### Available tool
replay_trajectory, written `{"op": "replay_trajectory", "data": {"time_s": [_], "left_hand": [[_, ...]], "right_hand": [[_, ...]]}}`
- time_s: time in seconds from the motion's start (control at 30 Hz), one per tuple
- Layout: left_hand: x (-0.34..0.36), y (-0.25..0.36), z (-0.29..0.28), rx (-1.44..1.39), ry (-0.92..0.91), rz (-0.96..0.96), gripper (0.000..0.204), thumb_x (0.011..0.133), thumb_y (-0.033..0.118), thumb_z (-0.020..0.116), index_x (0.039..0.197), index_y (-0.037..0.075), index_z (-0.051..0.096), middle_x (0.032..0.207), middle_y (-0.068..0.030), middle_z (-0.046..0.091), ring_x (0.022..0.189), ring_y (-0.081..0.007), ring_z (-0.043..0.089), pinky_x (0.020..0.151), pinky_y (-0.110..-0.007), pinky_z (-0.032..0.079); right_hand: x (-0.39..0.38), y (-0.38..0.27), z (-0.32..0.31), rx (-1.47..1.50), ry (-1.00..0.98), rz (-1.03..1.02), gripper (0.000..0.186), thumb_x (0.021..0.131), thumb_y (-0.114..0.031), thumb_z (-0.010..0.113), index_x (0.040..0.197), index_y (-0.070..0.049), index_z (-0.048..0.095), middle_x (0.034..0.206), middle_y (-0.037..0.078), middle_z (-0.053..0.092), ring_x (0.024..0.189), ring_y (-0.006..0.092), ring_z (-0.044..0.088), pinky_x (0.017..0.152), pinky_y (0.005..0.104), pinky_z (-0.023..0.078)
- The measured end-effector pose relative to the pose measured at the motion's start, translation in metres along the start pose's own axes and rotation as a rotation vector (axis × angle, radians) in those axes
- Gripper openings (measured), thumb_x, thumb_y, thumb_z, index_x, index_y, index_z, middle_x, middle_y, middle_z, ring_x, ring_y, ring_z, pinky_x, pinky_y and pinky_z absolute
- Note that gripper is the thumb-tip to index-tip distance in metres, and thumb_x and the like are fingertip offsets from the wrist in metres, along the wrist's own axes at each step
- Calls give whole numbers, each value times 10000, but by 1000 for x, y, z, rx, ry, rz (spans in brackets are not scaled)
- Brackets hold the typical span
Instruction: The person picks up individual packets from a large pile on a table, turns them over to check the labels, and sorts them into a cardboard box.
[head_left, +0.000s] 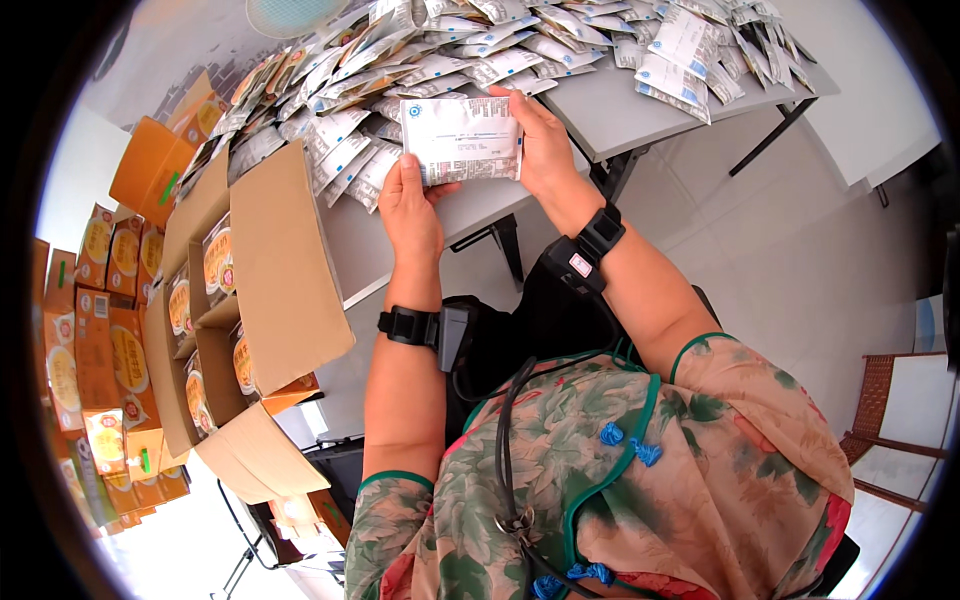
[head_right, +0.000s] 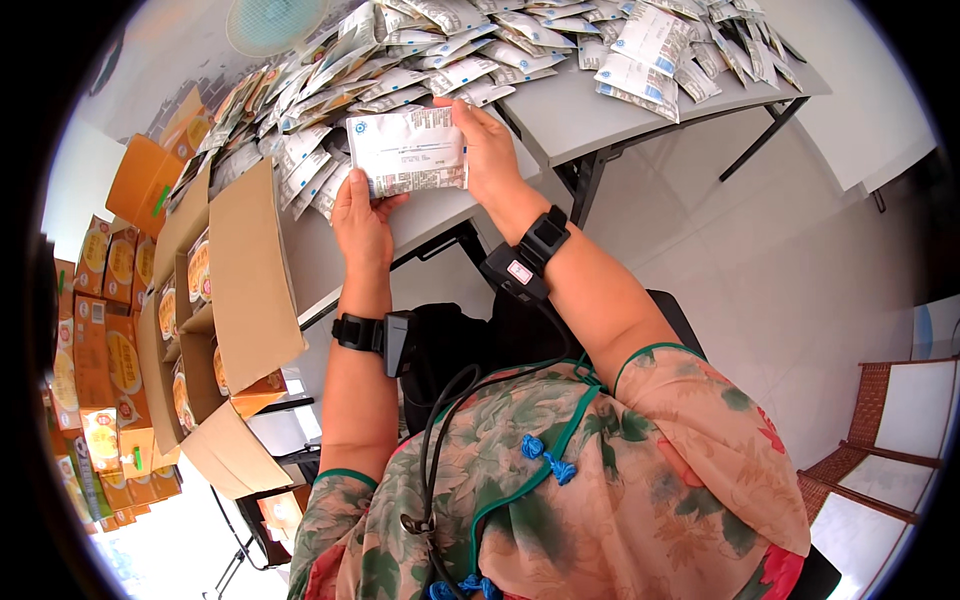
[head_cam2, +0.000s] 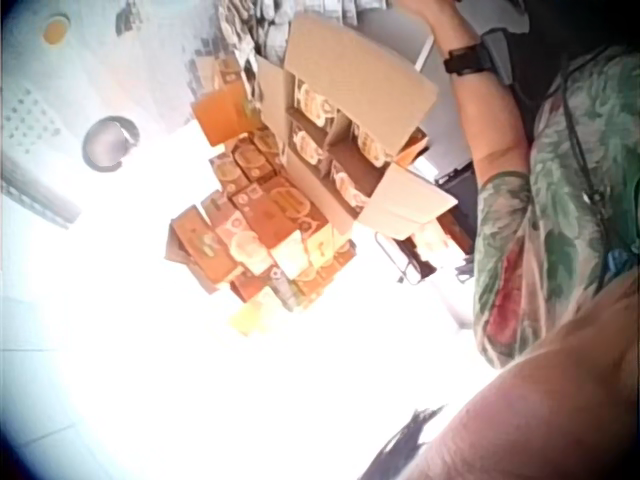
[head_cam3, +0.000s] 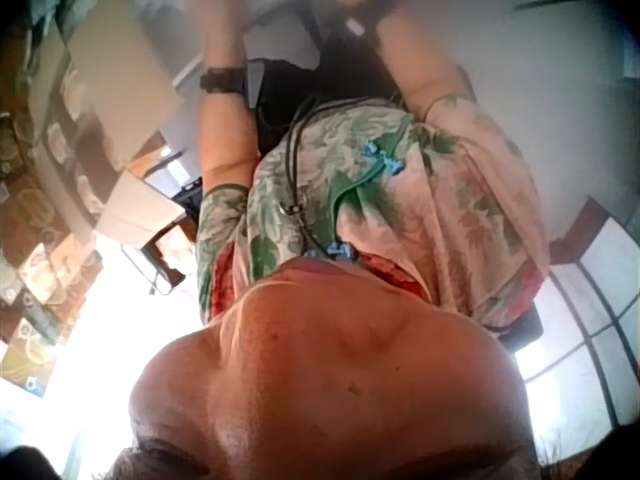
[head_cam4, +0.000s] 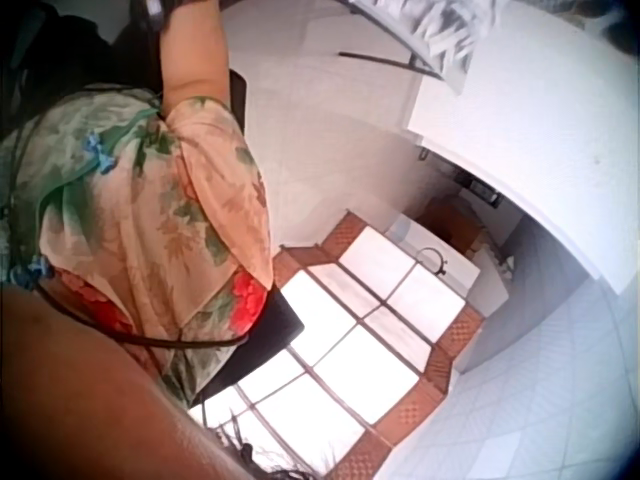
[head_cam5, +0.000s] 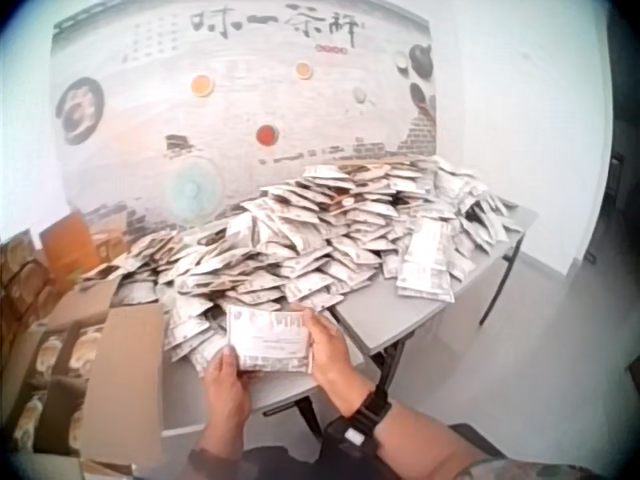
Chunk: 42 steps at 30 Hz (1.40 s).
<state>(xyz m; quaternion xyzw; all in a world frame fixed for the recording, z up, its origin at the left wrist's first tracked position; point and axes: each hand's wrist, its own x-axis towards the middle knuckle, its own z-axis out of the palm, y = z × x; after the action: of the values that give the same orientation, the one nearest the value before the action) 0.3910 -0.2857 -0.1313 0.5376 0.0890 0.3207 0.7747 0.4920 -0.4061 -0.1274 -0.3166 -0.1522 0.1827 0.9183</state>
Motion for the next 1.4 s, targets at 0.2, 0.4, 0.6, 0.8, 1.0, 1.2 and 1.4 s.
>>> {"op": "replay_trajectory", "data": {"time_s": [0.2,0.4,0.6,0.8,1.0,1.2,1.4], "left_hand": [[0,1,-2,-8,-23,-38,332,958,250,426,1003,-52,557,873,-104,618,693,-156,602,579,-266,538],[2,9,-4,-102,-107,-177,259,925,174,496,1027,-58,549,910,-108,616,770,-175,609,706,-291,540],[10,10,-14,-138,-165,-333,213,918,118,496,1016,-69,529,954,-142,608,852,-224,620,811,-339,533],[10,8,-15,-143,-164,-331,224,933,118,463,1032,-76,519,958,-150,607,856,-231,623,811,-339,535],[9,4,-13,-110,-131,-284,256,945,127,432,1076,-81,506,967,-153,607,846,-228,626,802,-334,538],[9,3,-14,-89,-120,-269,269,952,128,410,1093,-84,499,979,-160,607,844,-230,629,797,-336,540],[9,4,-13,-87,-132,-263,270,951,128,412,1090,-87,496,974,-162,608,847,-236,631,795,-341,541]], "right_hand": [[0,0,0,-6,24,-15,319,925,-266,504,1061,5,602,932,77,638,797,142,617,722,272,518],[3,1,-2,33,60,-8,349,933,-291,487,1091,6,580,962,84,626,830,147,611,740,283,517],[6,3,-6,64,87,-21,345,936,-289,481,1093,3,576,986,88,615,863,150,603,770,294,510],[6,3,-5,59,89,-22,336,937,-283,480,1091,-1,579,990,89,614,863,153,604,765,293,514],[6,3,-5,84,96,-20,325,939,-270,476,1090,-1,578,996,92,613,865,160,606,765,302,520],[4,3,-4,91,83,-13,325,939,-268,476,1091,1,576,1008,96,613,876,166,608,775,308,523],[5,3,-5,87,84,-22,331,937,-271,477,1093,4,574,1021,98,614,889,168,605,778,309,523]]}}
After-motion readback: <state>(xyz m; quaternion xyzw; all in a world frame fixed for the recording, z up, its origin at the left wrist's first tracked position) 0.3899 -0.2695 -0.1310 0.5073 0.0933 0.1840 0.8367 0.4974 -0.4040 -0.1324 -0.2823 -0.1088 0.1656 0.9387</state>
